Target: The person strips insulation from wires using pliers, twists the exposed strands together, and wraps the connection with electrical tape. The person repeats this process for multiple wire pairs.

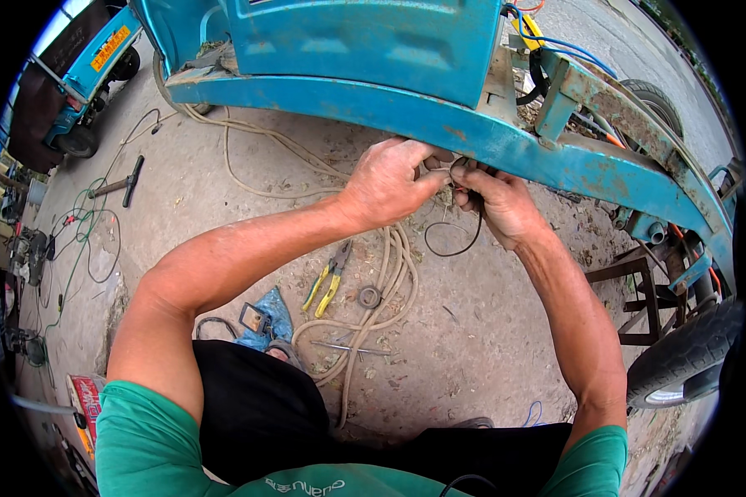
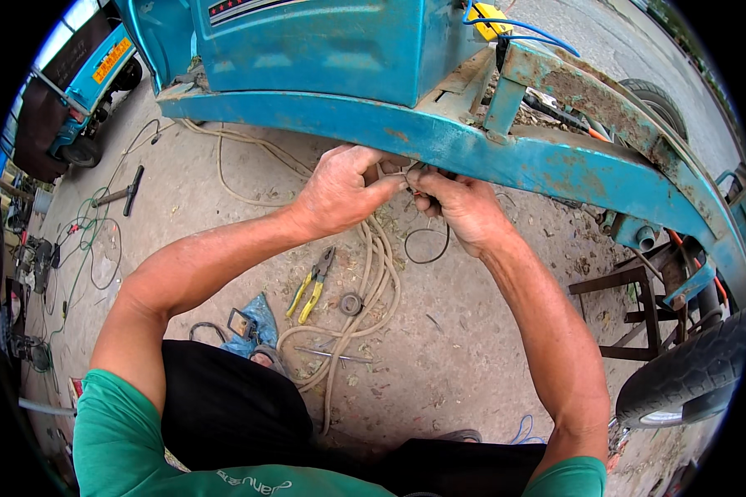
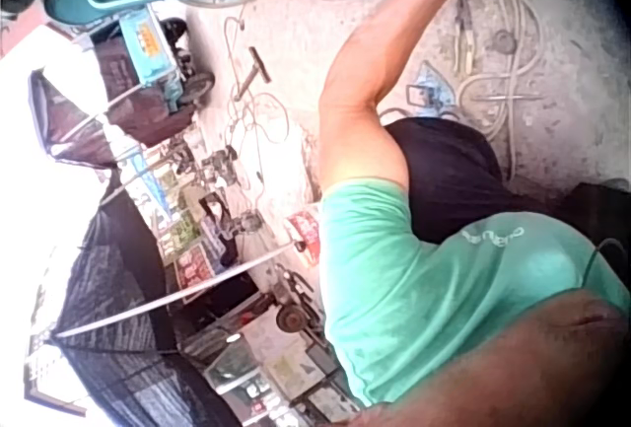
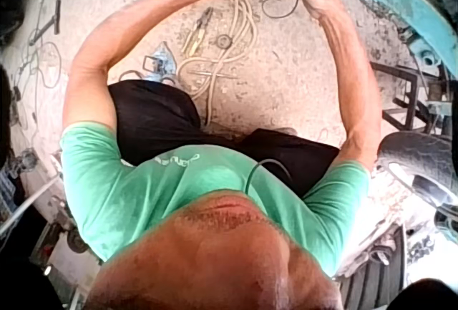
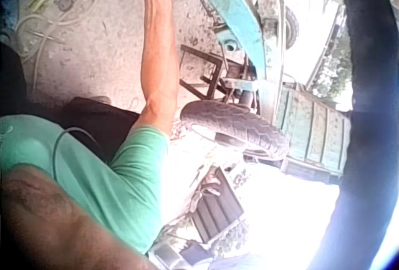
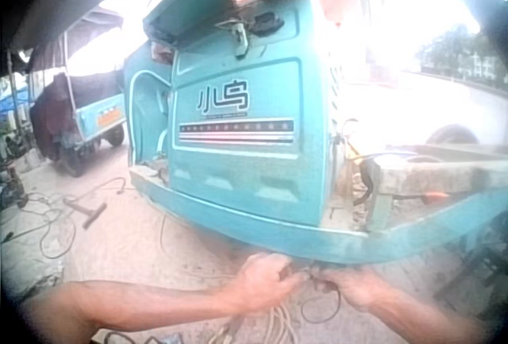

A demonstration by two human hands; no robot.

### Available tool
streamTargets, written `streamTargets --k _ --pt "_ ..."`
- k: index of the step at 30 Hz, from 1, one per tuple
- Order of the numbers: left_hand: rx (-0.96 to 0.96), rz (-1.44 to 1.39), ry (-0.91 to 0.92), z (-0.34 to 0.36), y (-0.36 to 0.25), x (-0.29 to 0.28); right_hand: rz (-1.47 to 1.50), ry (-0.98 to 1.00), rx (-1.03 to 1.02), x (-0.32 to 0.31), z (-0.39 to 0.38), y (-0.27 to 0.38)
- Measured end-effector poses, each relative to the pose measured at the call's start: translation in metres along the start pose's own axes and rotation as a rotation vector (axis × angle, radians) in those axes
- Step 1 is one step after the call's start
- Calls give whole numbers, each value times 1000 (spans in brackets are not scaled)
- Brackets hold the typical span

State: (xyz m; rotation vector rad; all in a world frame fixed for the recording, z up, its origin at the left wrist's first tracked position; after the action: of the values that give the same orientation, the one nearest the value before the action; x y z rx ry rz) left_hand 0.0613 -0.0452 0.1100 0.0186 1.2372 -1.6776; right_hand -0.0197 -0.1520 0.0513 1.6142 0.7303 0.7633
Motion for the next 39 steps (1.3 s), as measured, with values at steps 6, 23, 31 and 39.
streamTargets --k 6,23,31,39 --pt "158 -46 -40 -2 -1 -1 -13 3 -2 1 0 1" --pt "-935 -898 297 -38 47 53 -118 44 -59 2 0 -1" --pt "-712 -528 155 -31 62 17 -47 -22 -36 -3 -3 4" --pt "147 32 -77 -20 -20 -14 -38 -3 -27 -2 -2 6"
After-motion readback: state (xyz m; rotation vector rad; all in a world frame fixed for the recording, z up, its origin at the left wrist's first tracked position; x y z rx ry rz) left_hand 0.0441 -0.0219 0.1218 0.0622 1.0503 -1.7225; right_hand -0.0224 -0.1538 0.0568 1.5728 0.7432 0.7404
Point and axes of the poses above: each hand's wrist, its own z-axis towards the middle knuckle, its own x-axis out of the palm, y = z × x, the point moved 10 cm from there along z, towards the middle knuckle, and after that the axes turned 11 degrees about -y, right-handed, at the moved point
